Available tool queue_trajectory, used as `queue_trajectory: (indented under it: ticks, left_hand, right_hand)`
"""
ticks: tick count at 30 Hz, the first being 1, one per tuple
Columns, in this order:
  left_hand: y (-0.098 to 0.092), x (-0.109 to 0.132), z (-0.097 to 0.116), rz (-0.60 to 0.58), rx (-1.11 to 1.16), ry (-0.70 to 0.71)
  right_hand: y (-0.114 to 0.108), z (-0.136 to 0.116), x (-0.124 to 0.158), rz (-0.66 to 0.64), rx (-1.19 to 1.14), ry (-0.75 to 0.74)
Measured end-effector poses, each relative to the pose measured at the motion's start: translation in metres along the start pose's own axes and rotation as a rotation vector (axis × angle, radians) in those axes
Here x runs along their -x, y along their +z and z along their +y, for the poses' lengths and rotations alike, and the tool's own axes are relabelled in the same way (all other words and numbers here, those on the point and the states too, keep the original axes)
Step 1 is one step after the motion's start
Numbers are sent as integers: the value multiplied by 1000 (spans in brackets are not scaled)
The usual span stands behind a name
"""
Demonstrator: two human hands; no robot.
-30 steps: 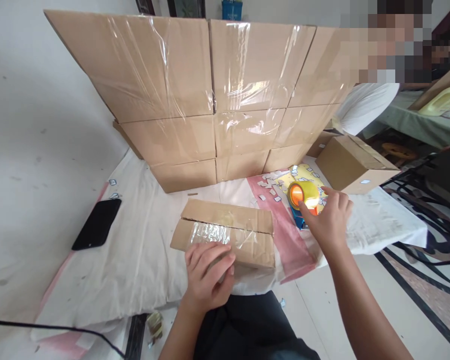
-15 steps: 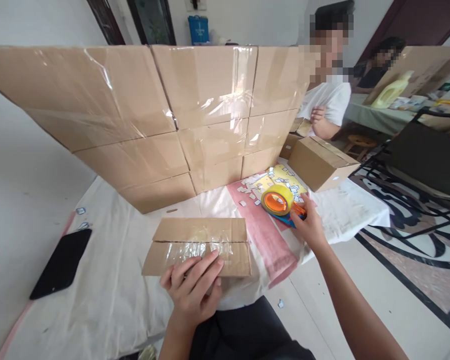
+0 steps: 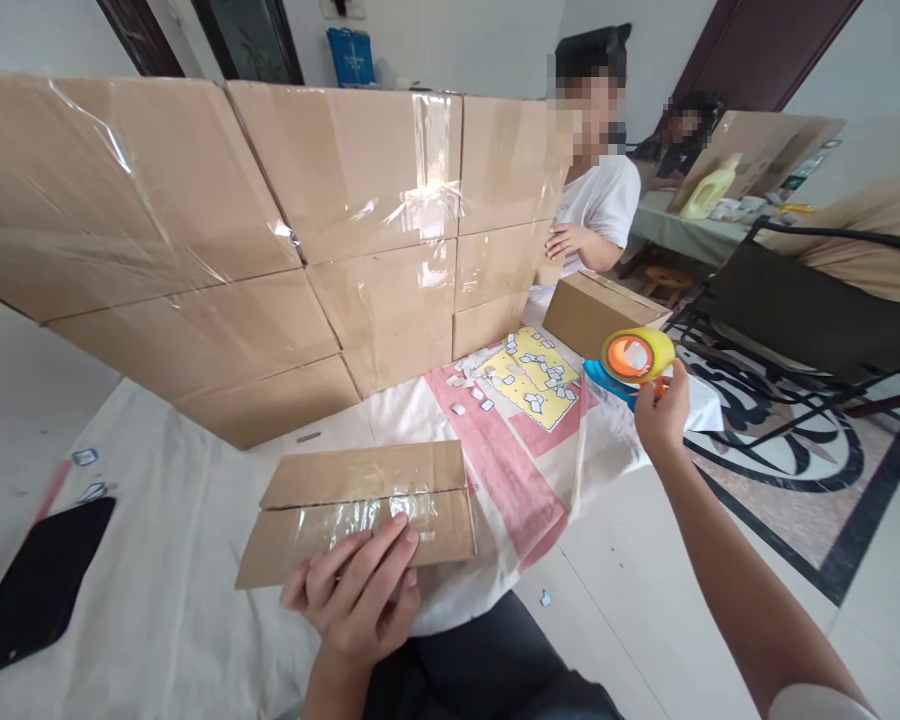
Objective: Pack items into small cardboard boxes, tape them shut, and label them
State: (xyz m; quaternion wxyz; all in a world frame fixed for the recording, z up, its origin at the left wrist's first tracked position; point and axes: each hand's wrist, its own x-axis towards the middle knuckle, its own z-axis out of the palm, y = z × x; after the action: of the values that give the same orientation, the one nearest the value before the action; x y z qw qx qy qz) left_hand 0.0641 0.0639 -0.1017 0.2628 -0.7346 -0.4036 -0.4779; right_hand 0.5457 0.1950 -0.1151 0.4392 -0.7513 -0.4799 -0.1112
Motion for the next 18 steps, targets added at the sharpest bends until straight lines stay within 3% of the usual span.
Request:
queue_trajectory:
  ticks: [6,11,16,18]
  left_hand:
    - [1,1,1,-16,-5,-2]
    - [1,2,0,-4,-17,11]
    - [3,5,-2,14,-20,24]
    - [3,5,-2,13,-20,24]
  right_hand:
    - [14,7,6,-157,181,-75]
    - [9,5,11,-225,209,-80]
    - [0,-18,16,-114,205,-229]
    - [4,-35,17,-162,90,-320]
